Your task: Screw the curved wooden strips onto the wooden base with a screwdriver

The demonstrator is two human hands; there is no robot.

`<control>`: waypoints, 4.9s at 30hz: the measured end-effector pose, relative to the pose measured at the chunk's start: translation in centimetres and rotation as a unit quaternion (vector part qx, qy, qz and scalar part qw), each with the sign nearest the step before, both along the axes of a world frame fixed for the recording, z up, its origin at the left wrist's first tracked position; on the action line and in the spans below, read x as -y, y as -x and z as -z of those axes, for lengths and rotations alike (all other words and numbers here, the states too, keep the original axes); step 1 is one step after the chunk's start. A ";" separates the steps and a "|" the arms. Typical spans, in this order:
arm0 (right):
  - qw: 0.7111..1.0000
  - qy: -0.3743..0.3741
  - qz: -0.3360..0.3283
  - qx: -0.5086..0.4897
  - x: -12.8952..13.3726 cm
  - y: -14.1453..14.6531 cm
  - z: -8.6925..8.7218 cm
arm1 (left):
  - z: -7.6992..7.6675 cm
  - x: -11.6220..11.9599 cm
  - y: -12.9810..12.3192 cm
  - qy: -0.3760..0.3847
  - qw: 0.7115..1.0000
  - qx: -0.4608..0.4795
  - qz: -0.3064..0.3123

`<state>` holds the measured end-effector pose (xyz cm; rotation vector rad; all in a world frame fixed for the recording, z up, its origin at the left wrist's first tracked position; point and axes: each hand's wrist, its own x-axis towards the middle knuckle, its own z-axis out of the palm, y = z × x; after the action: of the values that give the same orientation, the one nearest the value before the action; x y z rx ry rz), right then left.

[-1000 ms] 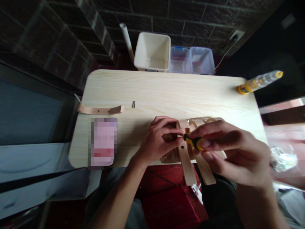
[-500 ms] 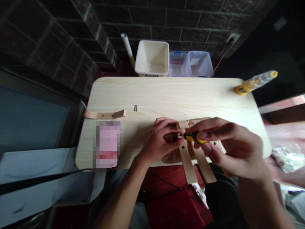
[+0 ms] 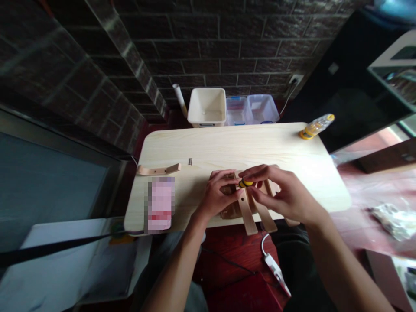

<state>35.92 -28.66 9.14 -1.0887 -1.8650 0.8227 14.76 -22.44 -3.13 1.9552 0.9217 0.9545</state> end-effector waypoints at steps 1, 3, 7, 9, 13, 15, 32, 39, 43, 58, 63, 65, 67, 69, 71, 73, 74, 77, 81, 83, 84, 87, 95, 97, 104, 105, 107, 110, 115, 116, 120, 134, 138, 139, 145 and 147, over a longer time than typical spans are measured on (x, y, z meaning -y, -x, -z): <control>1.000 0.000 0.002 0.008 0.1 0.1 -0.2 | -0.1 0.1 0.0 -0.001 1.000 0.001 -0.002; 1.000 0.005 0.002 0.023 0.1 0.1 -0.6 | -0.2 0.2 -0.1 -0.001 1.000 0.003 -0.006; 0.999 0.023 -0.002 0.031 -0.3 -0.4 -1.0 | 0.0 0.4 -0.2 -0.004 1.000 0.012 -0.018; 0.999 0.034 -0.006 0.024 -0.7 -0.7 -1.1 | 0.2 0.5 -0.2 -0.005 1.000 0.017 -0.025; 0.998 0.057 -0.038 0.012 -1.4 -0.9 -1.4 | 0.3 0.7 0.1 -0.001 1.000 0.021 -0.022; 0.996 0.065 -0.052 0.012 -1.6 -0.9 -1.5 | 0.1 0.7 0.2 0.002 1.000 0.021 -0.016; 0.995 0.069 -0.075 -0.009 -2.5 -1.0 -1.7 | -0.9 -0.4 0.6 0.019 0.999 -0.012 0.030; 0.995 0.069 -0.067 0.001 -2.5 -0.7 -1.5 | -0.5 -0.5 0.7 -0.003 1.000 -0.010 0.029; 0.994 0.101 -0.047 -0.010 -2.7 -0.8 -1.3 | -0.7 -0.4 0.7 -0.026 0.999 -0.020 0.026; 0.991 0.129 -0.035 -0.021 -2.3 -1.4 -1.1 | -0.5 -0.3 0.6 -0.020 0.999 0.024 0.033; 0.991 0.130 -0.023 0.003 -1.9 -1.7 -1.1 | -0.7 -0.3 0.8 -0.036 0.998 0.015 0.040; 0.991 0.130 -0.020 0.009 -1.7 -1.7 -1.0 | -0.7 -0.3 0.8 -0.038 0.998 0.009 0.038; 0.992 0.128 -0.020 0.010 -1.7 -1.6 -0.9 | -0.7 -0.2 0.9 -0.039 0.999 0.002 0.036; 0.992 0.123 -0.020 0.016 -1.7 -1.5 -0.8 | -0.7 -0.2 0.9 -0.038 0.999 -0.003 0.035; 0.993 0.111 -0.021 0.026 -1.7 -1.3 -0.9 | -0.7 -0.1 0.9 -0.036 0.999 -0.007 0.030; 0.994 0.094 -0.030 0.043 -1.6 -1.2 -1.1 | -0.7 0.0 0.9 -0.036 0.999 -0.008 0.021; 0.994 0.084 -0.037 0.053 -1.6 -1.1 -1.2 | -0.7 0.1 0.9 -0.036 0.999 -0.010 0.017; 0.992 0.073 -0.054 0.087 -0.9 -0.9 -1.9 | -0.6 0.1 0.8 -0.034 0.999 -0.010 0.010; 0.981 0.052 -0.021 0.185 0.2 -0.4 -2.9 | -0.4 0.3 0.6 -0.053 0.998 -0.016 0.000; 0.963 0.006 -0.005 0.269 0.6 -0.2 -3.2 | -0.3 0.7 0.5 -0.064 0.998 -0.018 -0.013; 0.954 -0.007 -0.006 0.300 0.8 -0.1 -3.3 | -0.2 1.0 0.5 -0.069 0.997 -0.018 -0.023; 0.936 -0.011 -0.021 0.351 0.9 0.2 -3.7 | 0.0 2.7 0.3 -0.083 0.994 -0.021 -0.064; 0.890 -0.023 -0.071 0.449 1.4 1.3 -4.1 | 0.1 8.3 -1.1 -0.112 0.975 -0.057 -0.180; 0.880 -0.026 -0.077 0.469 1.5 1.5 -4.1 | 0.1 8.8 -1.3 -0.117 0.975 -0.066 -0.178; 0.864 -0.029 -0.084 0.495 1.5 1.3 -3.7 | 0.4 8.6 -1.3 -0.119 0.980 -0.082 -0.134; 0.866 -0.030 -0.083 0.493 1.5 1.3 -3.6 | 0.5 8.7 -1.4 -0.119 0.980 -0.083 -0.138; 0.870 -0.033 -0.083 0.485 1.4 1.1 -3.3 | 0.8 9.1 -1.5 -0.117 0.978 -0.086 -0.152; 0.879 -0.038 -0.088 0.468 1.3 0.8 -2.7 | 1.2 9.7 -1.7 -0.117 0.974 -0.091 -0.172; 0.890 -0.042 -0.098 0.443 1.1 0.5 -2.3 | 1.6 10.6 -2.2 -0.120 0.968 -0.097 -0.200; 0.891 -0.041 -0.100 0.441 1.1 0.4 -2.4 | 1.7 10.7 -2.3 -0.119 0.967 -0.097 -0.204; 0.889 -0.027 -0.110 0.444 1.2 0.3 -2.8 | 1.7 11.1 -2.7 -0.112 0.965 -0.098 -0.217; 0.868 0.030 -0.074 0.491 1.7 0.9 -3.3 | 2.2 11.9 -3.9 -0.110 0.960 -0.079 -0.244; 0.859 0.021 -0.070 0.506 2.4 1.0 -3.8 | 1.9 12.2 -4.1 -0.105 0.959 -0.069 -0.254; 0.857 0.015 -0.071 0.511 2.5 1.1 -3.9 | 1.9 12.3 -4.2 -0.103 0.958 -0.067 -0.259; 0.840 -0.024 -0.075 0.537 2.1 1.3 -3.7 | 2.1 12.7 -4.7 -0.104 0.951 -0.053 -0.285; 0.834 -0.038 -0.075 0.546 1.7 1.4 -3.3 | 2.3 12.7 -4.8 -0.106 0.950 -0.051 -0.288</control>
<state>34.49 -30.34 12.47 -1.5396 -2.9063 0.1287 19.52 -35.17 -5.39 1.9586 1.5578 1.3293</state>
